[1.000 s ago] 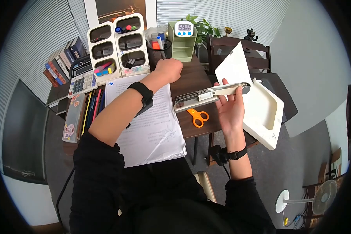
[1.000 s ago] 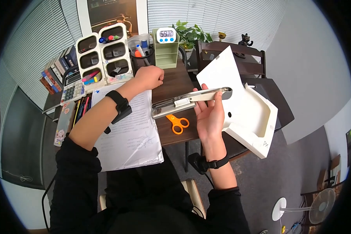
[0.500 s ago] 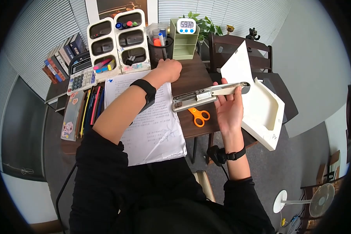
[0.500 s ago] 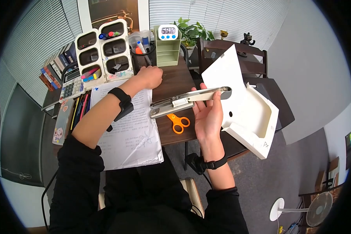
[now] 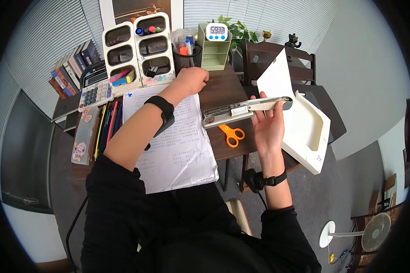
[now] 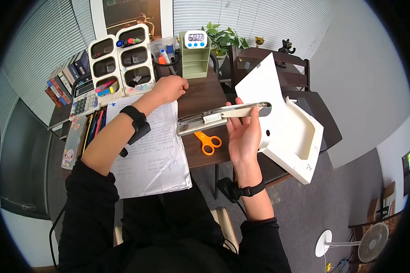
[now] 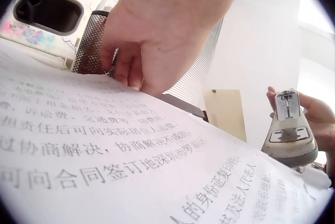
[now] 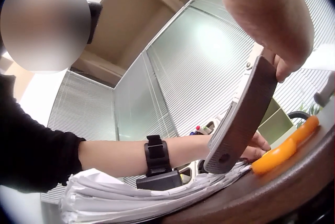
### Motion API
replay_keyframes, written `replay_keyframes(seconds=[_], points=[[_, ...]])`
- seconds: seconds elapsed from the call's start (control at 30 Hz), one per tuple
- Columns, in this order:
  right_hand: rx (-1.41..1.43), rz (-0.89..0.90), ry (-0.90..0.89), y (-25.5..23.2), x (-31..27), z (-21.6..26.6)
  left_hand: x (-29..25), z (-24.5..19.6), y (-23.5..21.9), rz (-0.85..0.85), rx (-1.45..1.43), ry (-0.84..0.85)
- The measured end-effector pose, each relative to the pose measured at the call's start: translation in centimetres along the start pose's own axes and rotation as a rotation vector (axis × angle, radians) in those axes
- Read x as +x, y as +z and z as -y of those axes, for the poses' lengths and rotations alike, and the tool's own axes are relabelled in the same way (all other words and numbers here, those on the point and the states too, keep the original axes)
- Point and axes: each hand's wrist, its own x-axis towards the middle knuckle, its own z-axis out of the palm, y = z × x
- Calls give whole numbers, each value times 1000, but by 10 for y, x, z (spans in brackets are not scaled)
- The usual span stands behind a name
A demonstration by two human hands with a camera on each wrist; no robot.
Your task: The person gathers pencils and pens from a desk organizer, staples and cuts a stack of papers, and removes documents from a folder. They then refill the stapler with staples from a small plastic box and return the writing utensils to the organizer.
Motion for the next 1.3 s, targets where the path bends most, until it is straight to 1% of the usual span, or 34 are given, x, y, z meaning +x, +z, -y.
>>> replay_keyframes(seconds=[0.07,0.1,0.17,0.4,0.57,0.7,0.8,0.87,0.97,1.0,1.07,1.17,1.3], points=[[2,-1,12,-1,1,-1,-1,-3,2,-71,35,72],[1,-4,12,-2,2,-1,1,-5,1,-69,34,74],[3,2,19,-3,2,-2,4,-7,0,8,53,64],[1,-4,13,-3,4,-3,9,-8,-1,0,5,32],[3,-3,20,-2,5,-4,14,-5,3,57,-68,-6],[-2,-7,14,-1,4,-3,16,3,11,-11,-75,50],[-3,-4,14,-3,4,-4,18,3,10,3,-100,51],[10,-4,16,-3,5,-4,20,1,7,103,-121,-6],[9,-4,19,-3,4,-4,20,1,7,125,-131,-6],[9,-3,19,-3,4,-4,20,2,8,124,-131,-6],[13,-8,26,-4,4,-4,20,4,9,72,-105,57],[10,-11,27,-5,5,-6,19,4,8,46,-108,77],[15,-7,24,-4,5,-6,11,-1,5,61,-92,33]])
